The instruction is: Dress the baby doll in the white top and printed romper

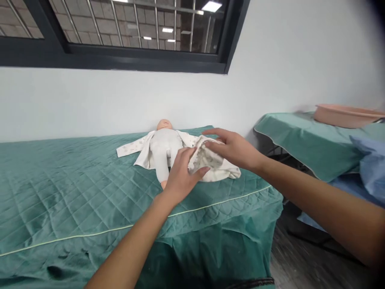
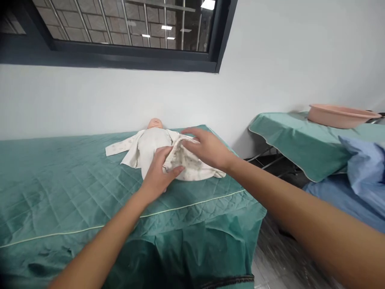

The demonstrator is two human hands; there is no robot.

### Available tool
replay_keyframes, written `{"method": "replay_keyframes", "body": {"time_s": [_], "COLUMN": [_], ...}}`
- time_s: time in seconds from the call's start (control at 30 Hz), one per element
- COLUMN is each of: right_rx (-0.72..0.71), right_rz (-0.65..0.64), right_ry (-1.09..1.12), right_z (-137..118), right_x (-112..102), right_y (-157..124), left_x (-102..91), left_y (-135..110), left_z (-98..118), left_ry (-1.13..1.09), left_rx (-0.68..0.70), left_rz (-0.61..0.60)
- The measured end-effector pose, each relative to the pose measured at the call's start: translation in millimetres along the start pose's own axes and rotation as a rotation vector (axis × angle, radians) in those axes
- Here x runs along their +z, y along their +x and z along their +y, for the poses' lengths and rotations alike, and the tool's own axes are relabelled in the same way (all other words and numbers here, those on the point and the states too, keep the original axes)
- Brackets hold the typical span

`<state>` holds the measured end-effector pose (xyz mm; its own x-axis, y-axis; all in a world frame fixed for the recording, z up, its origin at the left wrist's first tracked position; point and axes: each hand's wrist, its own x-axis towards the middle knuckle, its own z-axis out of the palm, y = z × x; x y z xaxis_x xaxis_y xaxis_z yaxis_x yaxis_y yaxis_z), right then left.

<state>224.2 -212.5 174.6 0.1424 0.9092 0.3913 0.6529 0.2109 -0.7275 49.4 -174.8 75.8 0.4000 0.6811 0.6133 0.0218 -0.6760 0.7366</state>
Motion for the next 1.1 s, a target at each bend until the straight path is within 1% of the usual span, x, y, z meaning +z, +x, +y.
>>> {"method": "replay_keyframes", "body": {"time_s": [0.07, 0.13, 0.17, 0.2, 0.27, 0.33, 0.37, 0.43, 0.5, 0.57, 0.63, 0.73, 0.77, 0.8, 0.83, 0.9, 0.93, 0.97, 1.0, 1.03, 1.07, 1.1], "right_rx": [-0.107, -0.231, -0.287, -0.332, -0.392, -0.444, -0.47, -0.51, -0.501, -0.442, -0.351, -0.211, -0.175, -0.142, -0.109, -0.048, -0.014, 0.018, 0.044, 0.061, 0.073, 0.079], "right_rz": [-0.058, -0.125, -0.148, -0.167, -0.205, -0.258, -0.282, -0.297, -0.282, -0.274, -0.288, -0.312, -0.312, -0.313, -0.322, -0.388, -0.459, -0.543, -0.625, -0.691, -0.74, -0.761], "right_ry": [-0.005, -0.042, -0.054, -0.056, -0.031, -0.004, 0.007, 0.041, 0.125, 0.247, 0.379, 0.579, 0.647, 0.708, 0.755, 0.777, 0.745, 0.691, 0.624, 0.559, 0.503, 0.472], "right_z": [-34, -61, -73, -83, -98, -109, -113, -117, -118, -116, -109, -94, -88, -82, -76, -65, -60, -56, -52, -48, -44, -40], "right_x": [5, 6, 6, 4, 2, 0, 0, 1, 4, 7, 13, 25, 29, 33, 37, 42, 44, 45, 46, 47, 48, 49], "right_y": [3, 6, 9, 12, 18, 22, 24, 25, 23, 21, 19, 18, 17, 16, 15, 12, 10, 8, 6, 5, 5, 6], "left_x": [-18.3, -43.3, -56.9, -70.6, -95.8, -116.3, -124.5, -137.8, -148.4, -157.9, -165.9, -170.5, -169.0, -166.1, -161.7, -150.0, -143.3, -136.3, -129.3, -122.5, -115.9, -109.6], "left_y": [10, 18, 21, 23, 28, 31, 33, 35, 35, 34, 31, 30, 31, 31, 32, 32, 33, 33, 32, 32, 32, 32], "left_z": [16, 29, 36, 43, 57, 71, 78, 89, 97, 102, 103, 99, 97, 94, 91, 84, 79, 74, 68, 62, 55, 48], "left_ry": [0.095, 0.144, 0.135, 0.098, -0.04, -0.196, -0.259, -0.333, -0.357, -0.353, -0.346, -0.317, -0.305, -0.304, -0.318, -0.384, -0.422, -0.454, -0.479, -0.502, -0.523, -0.544], "left_rx": [0.039, 0.064, 0.067, 0.06, 0.003, -0.032, -0.035, -0.034, -0.08, -0.185, -0.318, -0.48, -0.501, -0.5, -0.477, -0.392, -0.357, -0.339, -0.337, -0.347, -0.36, -0.371], "left_rz": [0.097, 0.219, 0.258, 0.288, 0.349, 0.424, 0.443, 0.424, 0.357, 0.266, 0.134, -0.126, -0.18, -0.195, -0.167, -0.029, 0.035, 0.071, 0.072, 0.046, 0.013, -0.017]}}
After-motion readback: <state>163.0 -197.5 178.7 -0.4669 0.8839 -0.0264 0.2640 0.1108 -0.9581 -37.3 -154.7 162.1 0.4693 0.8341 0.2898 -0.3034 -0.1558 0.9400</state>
